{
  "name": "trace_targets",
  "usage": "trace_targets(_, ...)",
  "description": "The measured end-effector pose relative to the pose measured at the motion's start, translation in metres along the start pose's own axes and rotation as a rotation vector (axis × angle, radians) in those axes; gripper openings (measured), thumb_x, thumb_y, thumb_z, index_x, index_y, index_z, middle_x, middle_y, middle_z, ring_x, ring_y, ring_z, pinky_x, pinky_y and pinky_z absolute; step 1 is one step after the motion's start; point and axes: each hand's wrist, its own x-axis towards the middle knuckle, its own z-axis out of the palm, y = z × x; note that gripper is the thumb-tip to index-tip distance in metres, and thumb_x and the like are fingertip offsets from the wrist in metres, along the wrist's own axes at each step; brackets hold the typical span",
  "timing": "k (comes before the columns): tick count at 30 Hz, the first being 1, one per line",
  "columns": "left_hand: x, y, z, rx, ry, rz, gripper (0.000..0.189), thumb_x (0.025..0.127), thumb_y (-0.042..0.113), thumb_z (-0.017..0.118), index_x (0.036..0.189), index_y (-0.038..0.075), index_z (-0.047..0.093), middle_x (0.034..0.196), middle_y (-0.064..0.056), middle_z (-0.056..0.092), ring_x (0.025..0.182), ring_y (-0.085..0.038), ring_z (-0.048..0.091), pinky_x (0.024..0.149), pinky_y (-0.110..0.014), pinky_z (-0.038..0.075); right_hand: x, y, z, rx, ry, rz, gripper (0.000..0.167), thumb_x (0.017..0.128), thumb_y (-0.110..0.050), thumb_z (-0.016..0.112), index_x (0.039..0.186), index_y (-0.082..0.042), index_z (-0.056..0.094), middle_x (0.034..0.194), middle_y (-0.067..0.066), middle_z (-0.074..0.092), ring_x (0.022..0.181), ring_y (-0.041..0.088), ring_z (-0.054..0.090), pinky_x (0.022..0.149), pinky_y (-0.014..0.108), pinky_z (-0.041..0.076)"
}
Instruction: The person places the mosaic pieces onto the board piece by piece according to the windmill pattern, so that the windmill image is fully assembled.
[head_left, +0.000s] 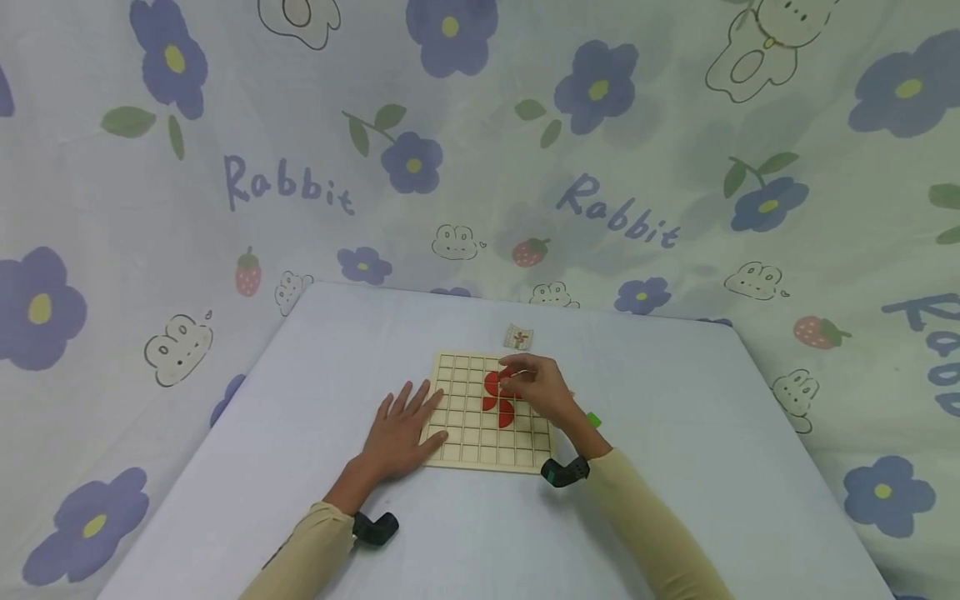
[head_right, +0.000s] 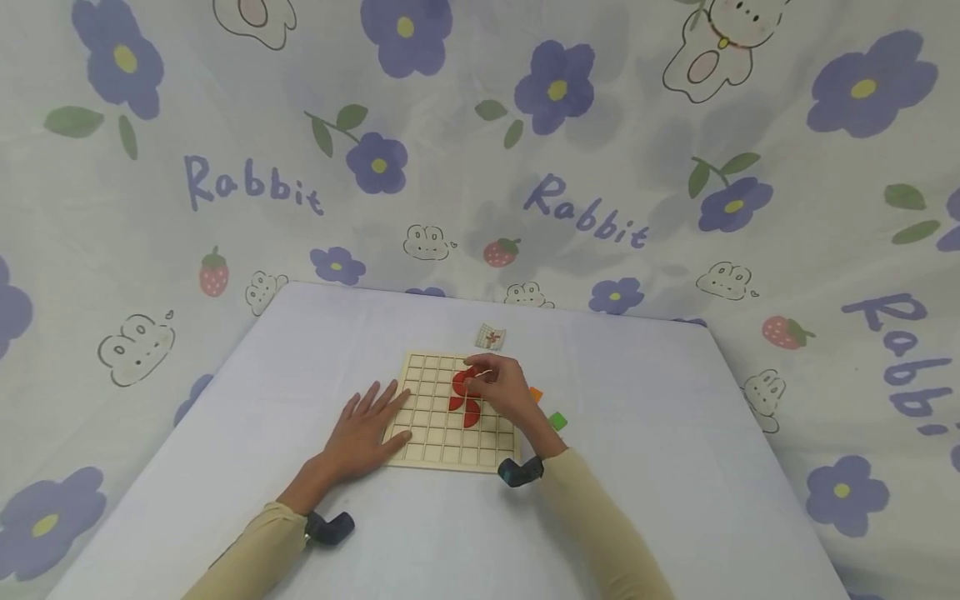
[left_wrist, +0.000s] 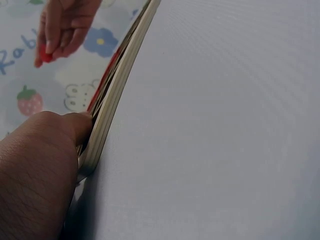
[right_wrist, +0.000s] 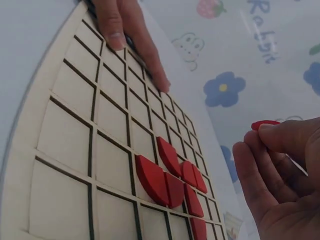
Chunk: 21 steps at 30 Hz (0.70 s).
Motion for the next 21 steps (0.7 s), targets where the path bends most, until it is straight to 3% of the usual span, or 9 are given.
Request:
trace_targets(7,-0.001,0.001,-0.003,-0.009,0.001,0.007,0.073,0.097,0.059,0.045,0.156,0.018,0.032,0.161,-0.010,0.023,0.147,-0.037,0.014,0.113,-0.059,0.011,0.007,0.006,0.021,-0.165,-0.058,-0.032,0.021,0.094,-0.014,0.069,0.111,-0.003,0.073,0.104,0.001,0.071,0.090,0.015,0.068,0.079,0.033,0.055)
trace_targets(11,-0.001,0.001,-0.003,-0.006,0.000,0.005,0.073,0.097,0.059,0.044,0.156,0.017,0.032,0.161,-0.010,0.023,0.147,-0.037,0.014,0.113,-0.059,0.012,0.013,0.007,0.031,-0.238,-0.060,-0.031,0.019,0.094,-0.015,0.069,0.110,-0.006,0.075,0.101,-0.003,0.070,0.086,0.013,0.066,0.074,0.032,0.055)
trace_targets(17,0.000,0.001,-0.004,-0.008,0.000,0.006,0.073,0.098,0.060,0.044,0.156,0.018,0.031,0.161,-0.009,0.023,0.147,-0.037,0.014,0.113,-0.059,0.012,0.018,0.008,0.046,-0.353,-0.053,0.014,0.007,0.086,-0.019,0.078,0.092,-0.015,0.077,0.080,-0.009,0.069,0.070,0.010,0.066,0.063,0.029,0.053)
trace_targets(21,0.000,0.000,-0.003,-0.011,0.005,0.010,0.073,0.097,0.060,0.044,0.156,0.018,0.032,0.161,-0.009,0.023,0.147,-0.037,0.015,0.113,-0.059,0.012,0.017,0.007,0.053,-0.464,-0.060,-0.045,0.005,0.084,-0.019,0.080,0.086,-0.014,0.079,0.081,-0.008,0.070,0.071,0.009,0.063,0.063,0.029,0.052)
